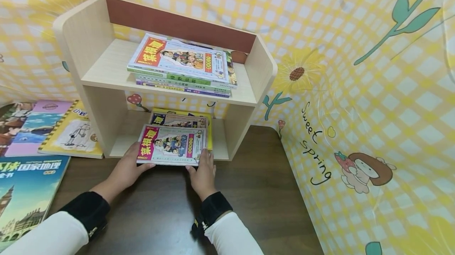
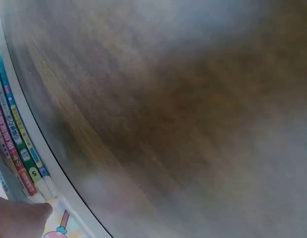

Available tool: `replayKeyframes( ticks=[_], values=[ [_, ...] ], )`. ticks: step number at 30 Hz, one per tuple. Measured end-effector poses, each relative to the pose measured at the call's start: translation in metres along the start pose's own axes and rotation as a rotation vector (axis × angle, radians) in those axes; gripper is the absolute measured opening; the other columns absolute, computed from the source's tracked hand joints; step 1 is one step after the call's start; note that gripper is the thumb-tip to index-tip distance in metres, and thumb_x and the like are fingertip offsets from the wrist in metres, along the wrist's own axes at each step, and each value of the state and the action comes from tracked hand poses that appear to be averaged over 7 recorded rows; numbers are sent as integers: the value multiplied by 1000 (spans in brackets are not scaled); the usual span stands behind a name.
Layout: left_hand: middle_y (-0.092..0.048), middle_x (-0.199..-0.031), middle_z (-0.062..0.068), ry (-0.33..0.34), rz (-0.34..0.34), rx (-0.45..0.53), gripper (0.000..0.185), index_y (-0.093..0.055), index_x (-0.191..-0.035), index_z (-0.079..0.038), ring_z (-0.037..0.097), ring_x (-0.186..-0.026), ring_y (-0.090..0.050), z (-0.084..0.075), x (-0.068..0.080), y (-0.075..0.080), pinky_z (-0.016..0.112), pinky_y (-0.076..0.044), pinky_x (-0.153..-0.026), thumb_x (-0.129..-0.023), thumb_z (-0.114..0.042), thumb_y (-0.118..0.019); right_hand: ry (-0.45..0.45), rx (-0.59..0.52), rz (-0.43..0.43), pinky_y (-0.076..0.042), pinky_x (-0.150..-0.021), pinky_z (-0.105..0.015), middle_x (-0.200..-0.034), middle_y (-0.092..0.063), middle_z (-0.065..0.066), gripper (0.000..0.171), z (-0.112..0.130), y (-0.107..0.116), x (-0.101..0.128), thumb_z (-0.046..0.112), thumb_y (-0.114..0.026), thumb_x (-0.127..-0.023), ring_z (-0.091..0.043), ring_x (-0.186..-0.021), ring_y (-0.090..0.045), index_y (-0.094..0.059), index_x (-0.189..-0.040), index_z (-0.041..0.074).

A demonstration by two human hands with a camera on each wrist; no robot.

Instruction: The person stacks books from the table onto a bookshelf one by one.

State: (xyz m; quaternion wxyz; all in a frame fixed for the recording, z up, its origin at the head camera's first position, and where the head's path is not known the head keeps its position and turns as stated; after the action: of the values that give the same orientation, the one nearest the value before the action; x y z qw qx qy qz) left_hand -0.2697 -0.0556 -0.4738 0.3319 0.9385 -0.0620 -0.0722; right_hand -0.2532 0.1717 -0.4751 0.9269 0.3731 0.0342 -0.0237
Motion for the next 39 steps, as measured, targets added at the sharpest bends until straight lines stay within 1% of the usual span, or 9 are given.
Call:
replayKeyframes(
  ticks=[3, 10, 14, 16, 23, 27, 31, 37, 39],
  values=[
    [-13, -155, 29, 17, 8, -48, 89, -12, -152, 3, 45, -142, -16, 1, -6, -2, 60, -22, -111, -90, -26, -69, -9, 42, 1, -12, -113, -63, -158, -17, -19, 78, -1, 1, -6, 22, -63, -93, -37, -146, -8, -18, -152, -2],
    [-13, -155, 27, 56, 24, -122, 91, -11, -152, 0, 43, -141, -16, 0, -19, -4, 59, -22, -112, -89, -30, -69, -6, 127, 15, -15, -113, -63, -157, -21, -21, 75, -1, 5, -20, 26, -62, -94, -39, -145, -12, -21, -151, -3],
    [-13, -154, 30, 80, 38, -177, 92, -9, -151, 5, 45, -140, -17, -4, -24, -5, 59, -23, -111, -90, -32, -67, -14, 161, 21, -18, -112, -63, -156, -22, -22, 73, -2, 7, -27, 27, -61, -95, -39, -145, -14, -24, -150, -4],
    [-14, -152, 32, 73, 38, -197, 92, -9, -150, 8, 46, -139, -18, -7, -27, -5, 59, -24, -111, -91, -32, -67, -17, 169, 25, -18, -112, -62, -156, -23, -22, 72, -2, 8, -30, 27, -60, -96, -39, -145, -14, -25, -150, -5],
    [-15, -151, 34, 30, 21, -195, 90, -10, -148, 10, 46, -138, -20, -13, -37, -3, 58, -24, -111, -90, -25, -69, -9, 180, 21, -21, -111, -63, -155, -26, -22, 71, -3, 10, -41, 27, -61, -95, -41, -144, -16, -26, -149, -4],
    [-13, -151, 36, 37, 22, -218, 91, -8, -148, 12, 49, -139, -18, -11, -43, -2, 57, -25, -111, -91, -26, -68, 9, 198, 9, -25, -109, -63, -154, -29, -21, 70, -1, 10, -47, 26, -63, -94, -42, -143, -20, -29, -148, -4],
    [-10, -151, 37, 47, 35, -243, 92, -5, -147, 14, 50, -139, -15, -10, -48, -2, 57, -25, -111, -92, -27, -66, 5, 199, 12, -25, -110, -61, -154, -29, -21, 71, -2, 9, -53, 27, -62, -94, -41, -143, -20, -28, -148, -4],
    [-9, -150, 40, 42, 48, -239, 91, -5, -146, 17, 51, -139, -13, -10, -52, -3, 57, -25, -111, -93, -27, -65, -21, 207, 25, -25, -112, -58, -155, -27, -21, 71, -7, 7, -60, 28, -62, -95, -38, -144, -18, -27, -149, -4],
    [-9, -150, 39, 46, 54, -238, 90, -5, -146, 16, 50, -139, -13, -10, -53, -3, 57, -25, -111, -94, -26, -64, -23, 203, 25, -25, -111, -58, -155, -27, -21, 71, -8, 6, -62, 28, -61, -95, -39, -144, -19, -27, -149, -3]
  ],
)
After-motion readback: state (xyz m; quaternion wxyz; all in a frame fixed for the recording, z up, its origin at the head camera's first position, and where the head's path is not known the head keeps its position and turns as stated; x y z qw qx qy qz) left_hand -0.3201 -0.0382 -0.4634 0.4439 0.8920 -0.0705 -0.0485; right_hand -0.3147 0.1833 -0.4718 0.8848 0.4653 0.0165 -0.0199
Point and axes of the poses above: each hand's wrist, its own x-axis away from the middle knuckle, its own y-axis out of the back of the hand, z = x × y, the point moved 5 cm from there along -x, towards the middle knuckle
